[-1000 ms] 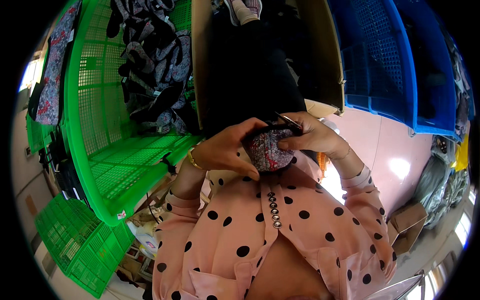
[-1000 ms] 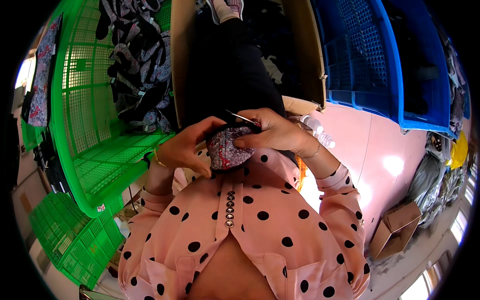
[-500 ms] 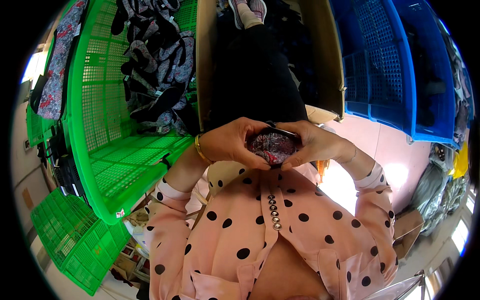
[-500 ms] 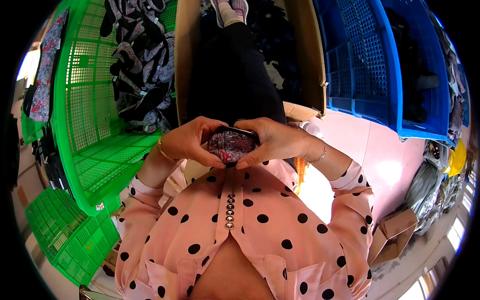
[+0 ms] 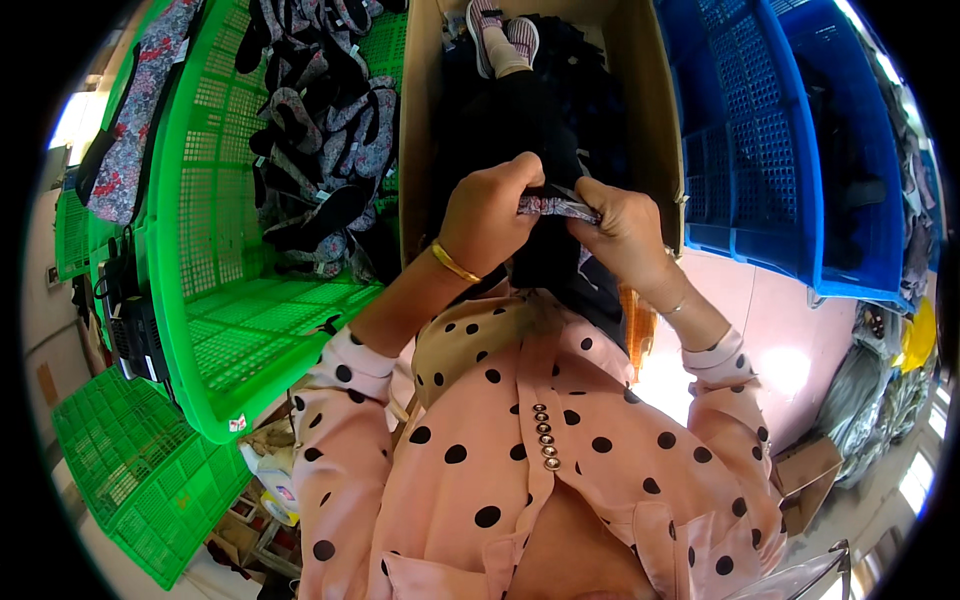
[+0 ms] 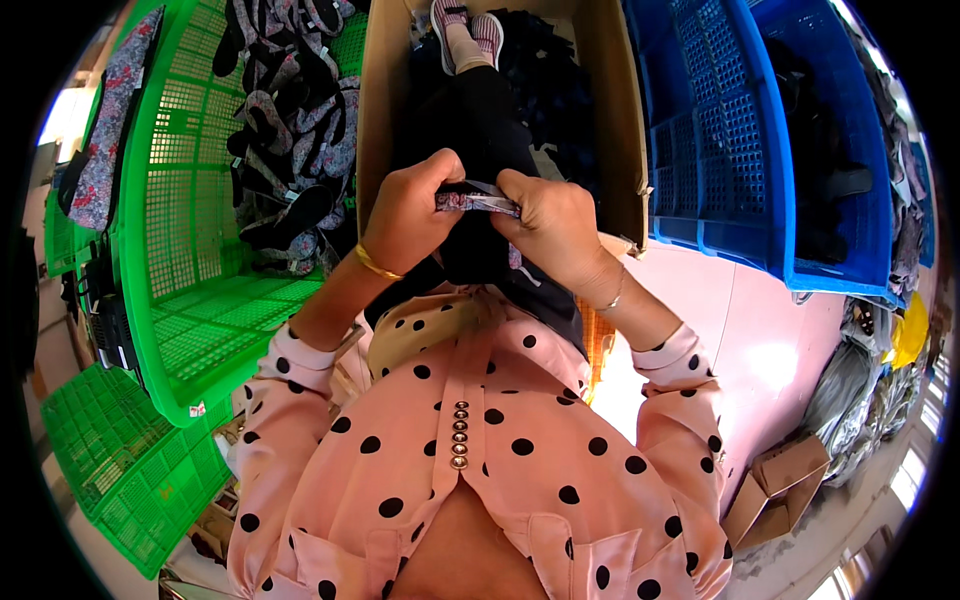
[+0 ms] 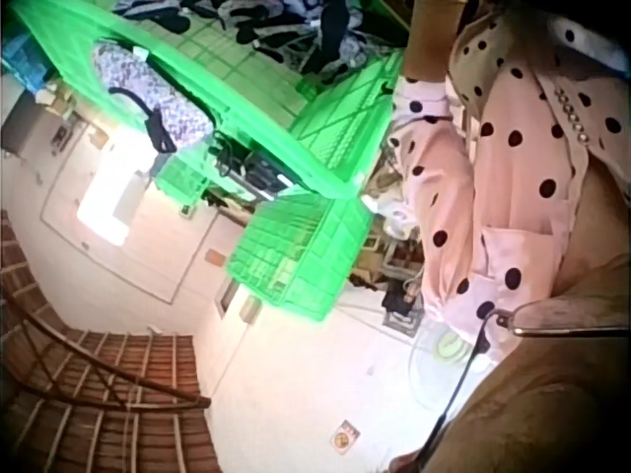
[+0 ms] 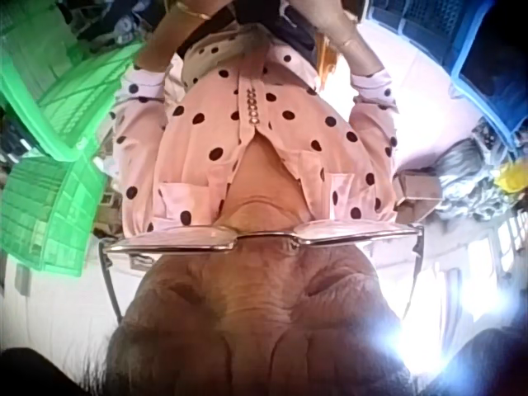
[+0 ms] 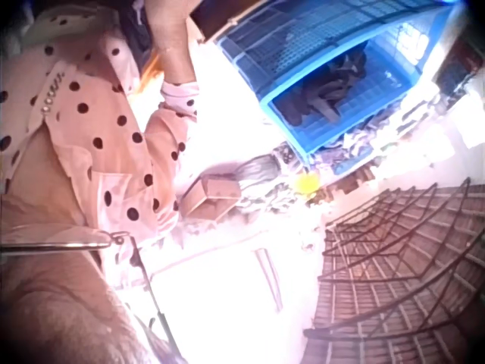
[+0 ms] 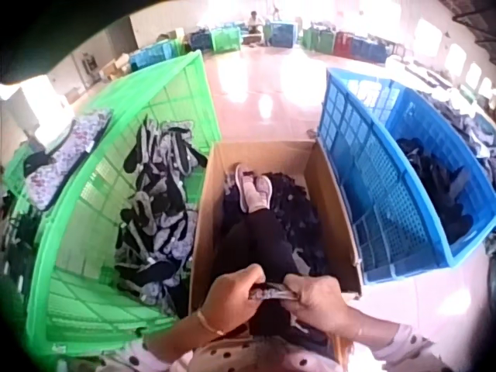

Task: The person uses a pair of scissors to trim the edges of a floral-patterned fabric item. They hold the fabric in their left hand and carefully cut along the perimeter with their right hand. The person occasionally adjusts the fabric's position to access different sections for trimming.

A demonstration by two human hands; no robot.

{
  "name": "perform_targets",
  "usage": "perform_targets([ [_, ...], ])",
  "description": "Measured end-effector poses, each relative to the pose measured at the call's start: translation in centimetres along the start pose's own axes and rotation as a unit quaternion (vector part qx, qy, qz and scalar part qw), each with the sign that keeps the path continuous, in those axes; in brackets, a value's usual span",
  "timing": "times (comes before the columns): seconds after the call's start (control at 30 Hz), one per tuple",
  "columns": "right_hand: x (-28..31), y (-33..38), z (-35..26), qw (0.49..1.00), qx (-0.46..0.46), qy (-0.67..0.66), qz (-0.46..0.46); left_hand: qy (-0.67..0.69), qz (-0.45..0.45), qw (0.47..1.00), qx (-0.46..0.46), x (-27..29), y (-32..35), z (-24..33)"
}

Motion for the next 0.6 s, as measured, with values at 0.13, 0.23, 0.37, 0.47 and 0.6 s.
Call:
perform_targets([
  [0.13,0.2,0.9,-0.2,1.0,0.0,0.012,0.011,-0.139,0.056,0.987,-0.05,-0.3,-0.2,-1.3],
  [0.23,0.0,1.4,0.9,0.995,-0.005,-0.023,-0.092,-0.077,-0.001,0.997,-0.017,-0.7,0.5,-1.8],
  [0.37,0.3,1.8,2.3,0.995,0.021,0.086,0.042,0.118,-0.075,0.99,-0.022,0.0,0.4,-2.5],
  [0.47,-0.7,2.3,3.0,0.977,0.057,0.145,0.146,0.045,-0.061,0.995,-0.065,0.3,0.9,-2.7],
  [0.6,-2.5,2.1,4.6,0.98,-0.012,0.07,0.185,-0.128,0.049,0.985,-0.106,-1.2,2.1,-3.2],
])
Point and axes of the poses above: each hand's wrist, its own y-axis away from the middle knuckle, its own x-axis out of the back of the hand, z = x × y, the point moved 5 cm from there along -y, towards the middle knuckle, and after that the axes turned 11 degrees about -x, right-handed, at the moved point
